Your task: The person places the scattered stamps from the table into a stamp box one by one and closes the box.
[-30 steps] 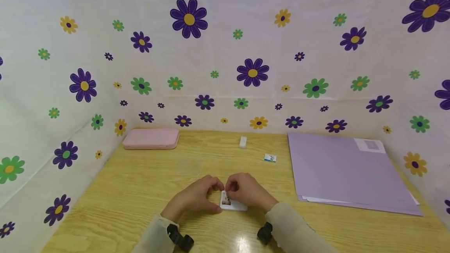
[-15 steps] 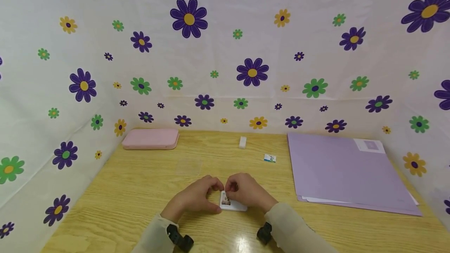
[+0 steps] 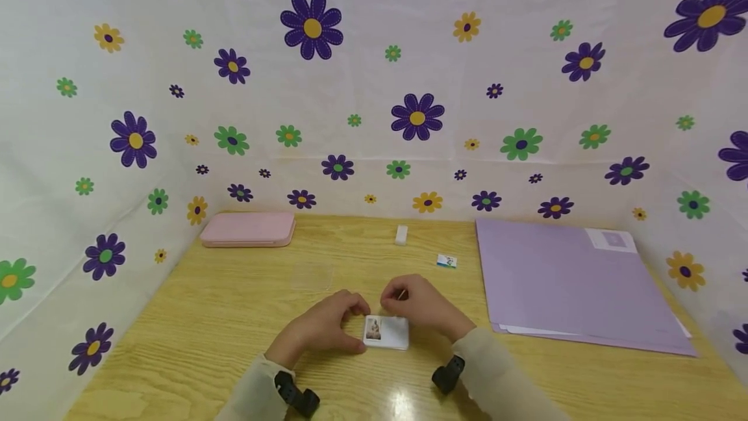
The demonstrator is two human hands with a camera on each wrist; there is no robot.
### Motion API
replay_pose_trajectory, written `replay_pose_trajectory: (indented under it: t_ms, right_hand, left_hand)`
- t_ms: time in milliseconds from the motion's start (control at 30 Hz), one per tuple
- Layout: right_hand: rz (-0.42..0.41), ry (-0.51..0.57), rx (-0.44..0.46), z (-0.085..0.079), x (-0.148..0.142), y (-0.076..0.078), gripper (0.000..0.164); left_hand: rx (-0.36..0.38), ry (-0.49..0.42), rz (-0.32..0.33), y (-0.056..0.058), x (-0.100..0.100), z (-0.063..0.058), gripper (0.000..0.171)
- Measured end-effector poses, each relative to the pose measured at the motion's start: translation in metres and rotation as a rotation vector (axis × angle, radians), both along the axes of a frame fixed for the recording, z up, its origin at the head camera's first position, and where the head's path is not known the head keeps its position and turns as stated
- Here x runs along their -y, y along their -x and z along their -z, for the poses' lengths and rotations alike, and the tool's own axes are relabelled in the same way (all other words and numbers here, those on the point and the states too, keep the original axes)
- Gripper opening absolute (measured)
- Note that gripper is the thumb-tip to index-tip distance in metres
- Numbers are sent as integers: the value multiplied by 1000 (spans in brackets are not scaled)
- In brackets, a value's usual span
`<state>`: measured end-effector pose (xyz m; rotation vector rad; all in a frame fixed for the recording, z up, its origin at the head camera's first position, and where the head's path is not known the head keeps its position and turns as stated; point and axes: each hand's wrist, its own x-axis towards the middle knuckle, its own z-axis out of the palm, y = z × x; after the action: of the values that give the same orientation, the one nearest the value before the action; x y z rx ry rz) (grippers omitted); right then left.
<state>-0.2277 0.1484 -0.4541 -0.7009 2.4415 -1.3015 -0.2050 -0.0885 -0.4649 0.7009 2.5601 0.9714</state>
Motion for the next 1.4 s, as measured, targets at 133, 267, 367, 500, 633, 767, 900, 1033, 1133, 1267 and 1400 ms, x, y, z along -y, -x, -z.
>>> replay_pose_trajectory:
  t_ms: [133,267,367,500,633,767,900,1033,1133,1267,1400]
  right_hand:
    - [20,3,3,-9,-7,3,14]
    - [28,23,13,-15,-18,8,19]
    - [32,50,32,-18,-27,12,22]
    - [59,52,40,-26,-35,18,25]
    - [112,17,20,-33,-45,24,28]
    - [143,2,-5,-36,-55,30,28]
    - [164,-29,-27,-39,-65,36,25]
    - [179,-55,-39,-41,-74,43,27]
    - [195,-69,-34,-43,-80,47,30]
    - [214,-84,-24,-44,-86,52,33]
    - [231,-106,-13,-44,-91,59,32]
  left_hand:
    - [4,-9,-2,0,1,0,47]
    - [4,-19,0,0,2,2,47]
    - [1,-26,3,1,2,3,48]
    - [-5,-27,5,0,3,3,48]
    - [-7,-29,14,1,3,1,48]
    - [-4,-30,24,1,3,1,48]
    - [0,-22,27,1,2,0,47]
    - [-5,-17,26,1,2,0,47]
    - [-8,-17,24,2,2,0,48]
    - [-7,-15,23,2,3,2,48]
    - [-11,-14,17,2,3,2,48]
